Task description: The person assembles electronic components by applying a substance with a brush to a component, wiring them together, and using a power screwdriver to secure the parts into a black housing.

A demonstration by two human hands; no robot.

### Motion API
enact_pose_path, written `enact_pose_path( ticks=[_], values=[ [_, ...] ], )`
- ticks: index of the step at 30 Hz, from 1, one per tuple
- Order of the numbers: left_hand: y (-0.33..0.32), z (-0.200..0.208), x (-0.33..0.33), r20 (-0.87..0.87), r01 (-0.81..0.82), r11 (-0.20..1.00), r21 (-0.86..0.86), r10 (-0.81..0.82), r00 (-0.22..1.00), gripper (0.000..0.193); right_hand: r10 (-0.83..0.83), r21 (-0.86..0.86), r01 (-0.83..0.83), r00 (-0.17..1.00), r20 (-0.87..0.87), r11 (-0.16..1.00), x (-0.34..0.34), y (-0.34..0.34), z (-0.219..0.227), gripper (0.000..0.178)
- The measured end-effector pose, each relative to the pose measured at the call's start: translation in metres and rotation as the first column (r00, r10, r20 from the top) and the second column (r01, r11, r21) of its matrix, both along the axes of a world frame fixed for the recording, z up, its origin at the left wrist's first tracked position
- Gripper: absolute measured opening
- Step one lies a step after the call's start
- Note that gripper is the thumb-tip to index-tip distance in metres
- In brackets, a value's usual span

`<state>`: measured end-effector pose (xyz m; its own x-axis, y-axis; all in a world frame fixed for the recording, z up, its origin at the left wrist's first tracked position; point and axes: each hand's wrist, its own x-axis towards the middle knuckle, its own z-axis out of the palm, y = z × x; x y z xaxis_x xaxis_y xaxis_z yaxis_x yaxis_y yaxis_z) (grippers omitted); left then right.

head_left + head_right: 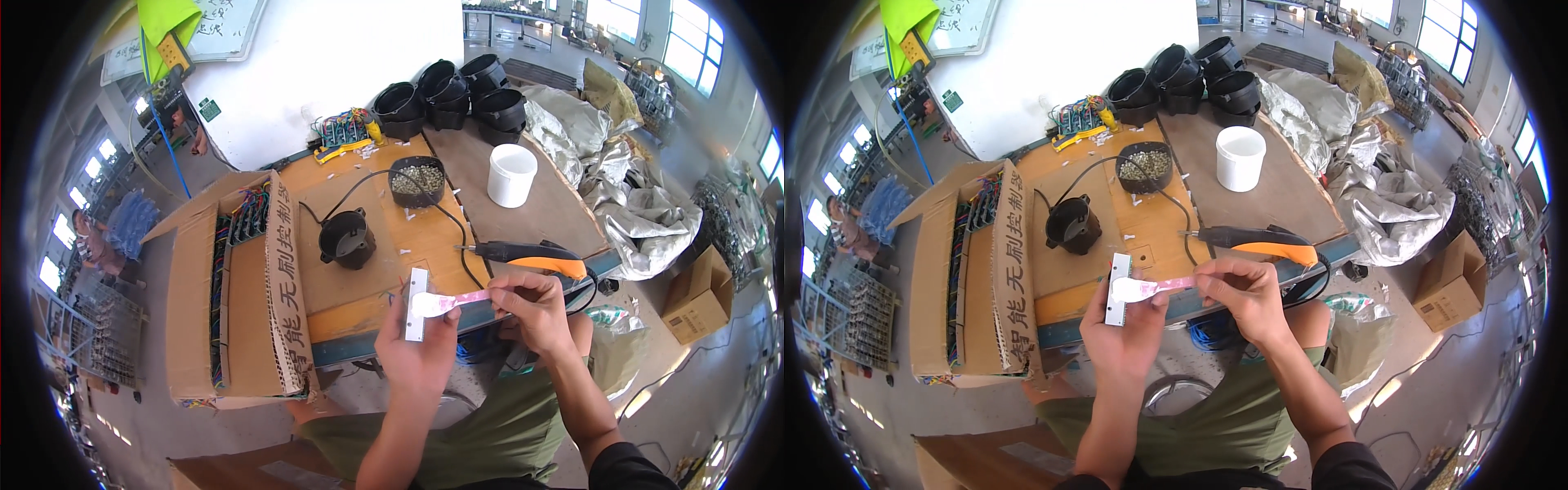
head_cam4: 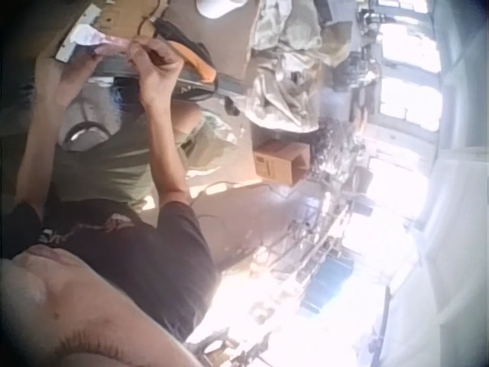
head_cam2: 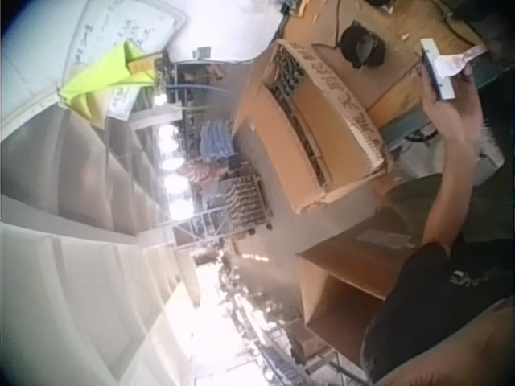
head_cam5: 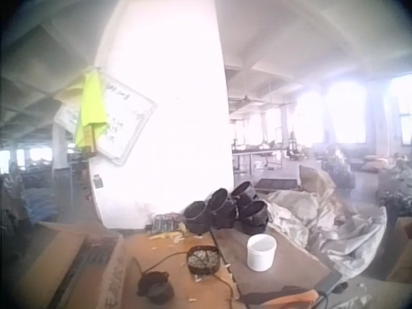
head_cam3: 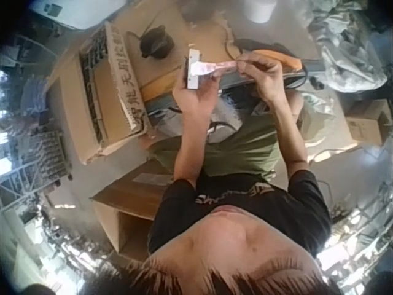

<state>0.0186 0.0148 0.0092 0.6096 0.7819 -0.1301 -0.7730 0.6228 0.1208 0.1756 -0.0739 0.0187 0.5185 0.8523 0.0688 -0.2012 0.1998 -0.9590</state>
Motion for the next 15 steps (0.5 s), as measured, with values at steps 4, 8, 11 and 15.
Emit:
enact_pose_path(
  ticks=[4, 8, 11, 15],
  values=[
    [-0.007, 0.018, 0.002, -0.069, -0.114, 0.991, -0.068, 0.109, 0.992, 0.035, -0.022, -0.012, 0.022, 1.0, 0.003, 1.0, -0.003, 0.001, 0.0, 0.01],
    [-0.001, 0.009, -0.008, -0.024, -0.094, 0.994, 0.059, 0.096, 0.995, 0.041, 0.096, -0.031, -0.094, 0.995, 0.04, 0.995, -0.016, -0.009, -0.005, 0.01],
    [-0.001, 0.009, -0.01, -0.061, -0.122, 0.987, 0.105, 0.129, 0.99, 0.043, 0.135, -0.029, -0.134, 0.99, 0.04, 0.991, -0.022, -0.011, -0.001, 0.01],
    [-0.002, 0.005, -0.01, -0.053, -0.11, 0.987, 0.117, 0.117, 0.992, 0.043, 0.063, -0.028, -0.062, 0.996, 0.065, 0.998, -0.019, -0.002, 0.002, 0.01]
  ],
)
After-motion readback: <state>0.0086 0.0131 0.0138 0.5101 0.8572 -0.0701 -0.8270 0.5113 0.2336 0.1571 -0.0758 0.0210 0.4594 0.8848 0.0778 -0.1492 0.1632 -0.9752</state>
